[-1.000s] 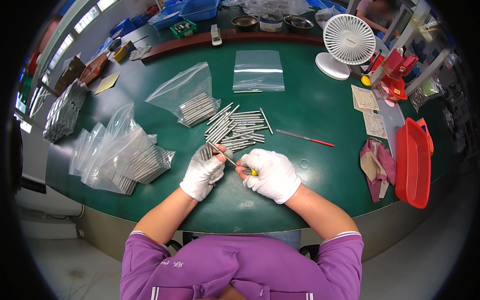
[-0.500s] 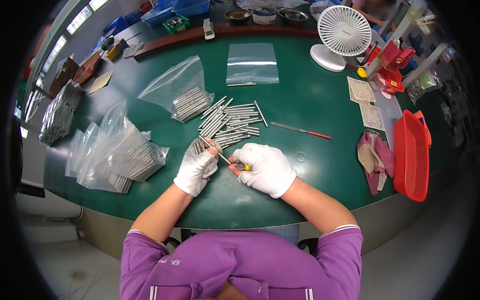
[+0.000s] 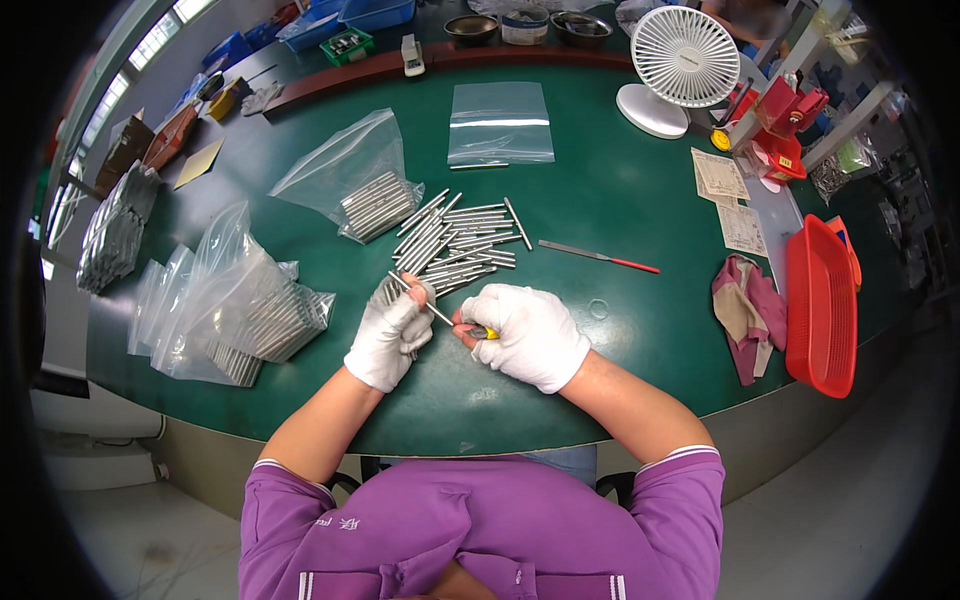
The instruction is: The person assembles small metal components with a precision screwdriver.
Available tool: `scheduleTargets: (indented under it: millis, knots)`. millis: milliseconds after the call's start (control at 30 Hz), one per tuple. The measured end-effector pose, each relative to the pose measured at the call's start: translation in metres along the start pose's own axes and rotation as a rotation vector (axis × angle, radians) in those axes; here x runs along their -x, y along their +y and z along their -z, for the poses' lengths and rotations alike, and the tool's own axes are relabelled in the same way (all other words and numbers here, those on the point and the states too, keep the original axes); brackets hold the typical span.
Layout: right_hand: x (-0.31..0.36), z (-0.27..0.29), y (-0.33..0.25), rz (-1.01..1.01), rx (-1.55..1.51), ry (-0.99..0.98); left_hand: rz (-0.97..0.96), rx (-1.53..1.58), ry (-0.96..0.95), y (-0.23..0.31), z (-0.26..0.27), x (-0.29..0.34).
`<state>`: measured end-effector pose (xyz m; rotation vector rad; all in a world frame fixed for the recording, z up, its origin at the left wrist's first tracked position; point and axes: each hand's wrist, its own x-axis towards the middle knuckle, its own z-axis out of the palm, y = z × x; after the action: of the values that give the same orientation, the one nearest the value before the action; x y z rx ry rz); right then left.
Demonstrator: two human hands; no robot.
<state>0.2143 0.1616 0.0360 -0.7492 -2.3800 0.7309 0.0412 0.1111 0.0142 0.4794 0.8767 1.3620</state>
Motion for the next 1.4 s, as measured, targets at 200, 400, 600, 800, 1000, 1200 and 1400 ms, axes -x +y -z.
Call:
scheduleTargets:
  millis: [200, 400, 600, 800, 1000, 1200, 1400]
  knots:
    - [-0.007, 0.009, 0.019, -0.082, 0.231, 0.123, -0.040, 0.390, -0.012, 0.001, 0.020, -0.008]
    - [-0.009, -0.004, 0.021, -0.027, 0.349, -0.074, -0.031, 0.555, -0.008, 0.004, 0.020, -0.007]
    - [-0.015, -0.016, 0.027, -0.026, 0.349, -0.039, -0.048, 0.469, 0.148, 0.004, 0.015, -0.008]
    - [-0.016, -0.005, 0.023, -0.015, 0.256, 0.108, -0.009, 0.373, 0.080, 0.013, 0.014, -0.006]
    - [-0.011, 0.002, 0.021, -0.021, 0.149, 0.315, 0.000, 0.273, 0.040, 0.011, 0.015, -0.003]
    - [-0.009, 0.001, 0.019, 0.046, 0.082, 0.386, 0.062, 0.177, -0.093, 0.002, 0.016, -0.002]
    - [-0.009, 0.008, 0.022, 0.116, 0.081, 0.281, 0.337, 0.172, -0.323, 0.005, 0.014, -0.002]
